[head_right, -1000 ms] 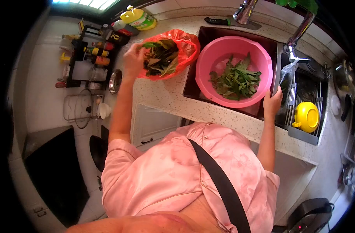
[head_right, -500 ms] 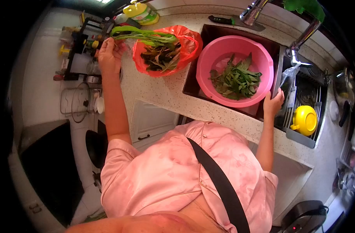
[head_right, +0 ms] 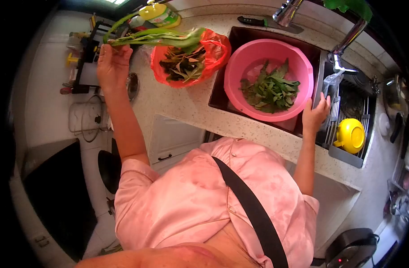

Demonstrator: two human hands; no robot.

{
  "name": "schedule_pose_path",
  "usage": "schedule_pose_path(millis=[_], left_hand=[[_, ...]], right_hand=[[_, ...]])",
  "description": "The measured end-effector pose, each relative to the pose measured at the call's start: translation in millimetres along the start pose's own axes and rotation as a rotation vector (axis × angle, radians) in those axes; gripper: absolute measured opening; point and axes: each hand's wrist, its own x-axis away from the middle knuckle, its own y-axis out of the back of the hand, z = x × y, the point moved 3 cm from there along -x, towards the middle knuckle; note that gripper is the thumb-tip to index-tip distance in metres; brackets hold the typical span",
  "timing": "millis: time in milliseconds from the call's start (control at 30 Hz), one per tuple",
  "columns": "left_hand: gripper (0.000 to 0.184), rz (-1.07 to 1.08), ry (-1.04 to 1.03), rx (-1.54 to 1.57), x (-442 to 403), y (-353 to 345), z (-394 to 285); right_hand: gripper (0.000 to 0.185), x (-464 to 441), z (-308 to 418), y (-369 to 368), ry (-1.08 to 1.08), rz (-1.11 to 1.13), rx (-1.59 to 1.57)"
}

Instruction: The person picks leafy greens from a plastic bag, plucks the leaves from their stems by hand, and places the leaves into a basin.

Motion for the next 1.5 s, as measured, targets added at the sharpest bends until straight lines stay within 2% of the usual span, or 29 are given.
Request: schedule_pose_path(millis=[67,133,167,200,267,400,567,633,667,733,800,900,933,1000,1033,1167,1267,1467,1500], left_hand=[[0.013,0.102,0.105,0.199,7,-21,17],[0.014,0.268,0.233,0.110,21,-42,49],[0.014,0.309,0.346,0.087,32,-57,68],[0.014,0.325,0.360,0.101,41,-69,84],[0.014,0.505,0.559,0.072,63,-96,118],[0.014,0.677,0.651,-0.060,95,-132,149],[0.009,0.755,0.700,-0.106,117,-149,162],[0.009,0.769,0.750,-0.126,120,-149,166],[0.009,0.768,0.748,-0.128,119,-149,165],[0.009,0.747,0.788,-0.242,117,-150,163],[0.010,0.729,0.789,-0.245,114,-148,160],[0.012,0.687,0.789,-0.231,112,-139,162],[0.013,0.663,0.787,-0.217,111,-136,163],[0.014,0.649,0.798,-0.221,112,-130,166],[0.014,0.628,0.791,-0.207,111,-129,166],[0.012,0.583,0.780,-0.215,107,-119,170],[0.014,0.535,0.741,-0.246,104,-112,170],[0.018,0.524,0.752,-0.247,103,-98,175],[0.018,0.524,0.752,-0.247,103,-100,173]], right_hand=[[0.042,-7,13,1,0.031,-0.018,-0.092],[0.036,-16,29,1,0.103,0.028,-0.170],[0.032,-21,43,4,0.055,0.078,-0.303],[0.029,-25,62,9,0.003,0.122,-0.433],[0.027,-36,103,27,-0.003,0.181,-0.604],[0.027,-45,157,61,0.071,0.316,-0.838],[0.031,-42,165,58,0.205,0.457,-0.930],[0.027,-30,164,40,0.059,0.834,-1.101],[0.027,-28,161,36,0.061,0.834,-1.102],[0.020,-14,152,21,-0.113,1.180,-1.069],[0.015,-8,151,17,-0.191,1.145,-1.173],[0.010,-5,146,15,-0.485,1.116,-1.392],[0.010,-4,145,13,-0.489,1.118,-1.392],[0.009,1,141,10,-0.659,1.091,-1.447],[0.011,2,142,11,-0.691,1.101,-1.574],[0.015,7,140,12,-0.674,1.124,-1.598],[0.021,7,140,17,-0.626,1.047,-1.532],[0.022,6,141,33,-0.734,1.200,-1.621],[0.023,5,141,34,-0.670,1.134,-1.473]])
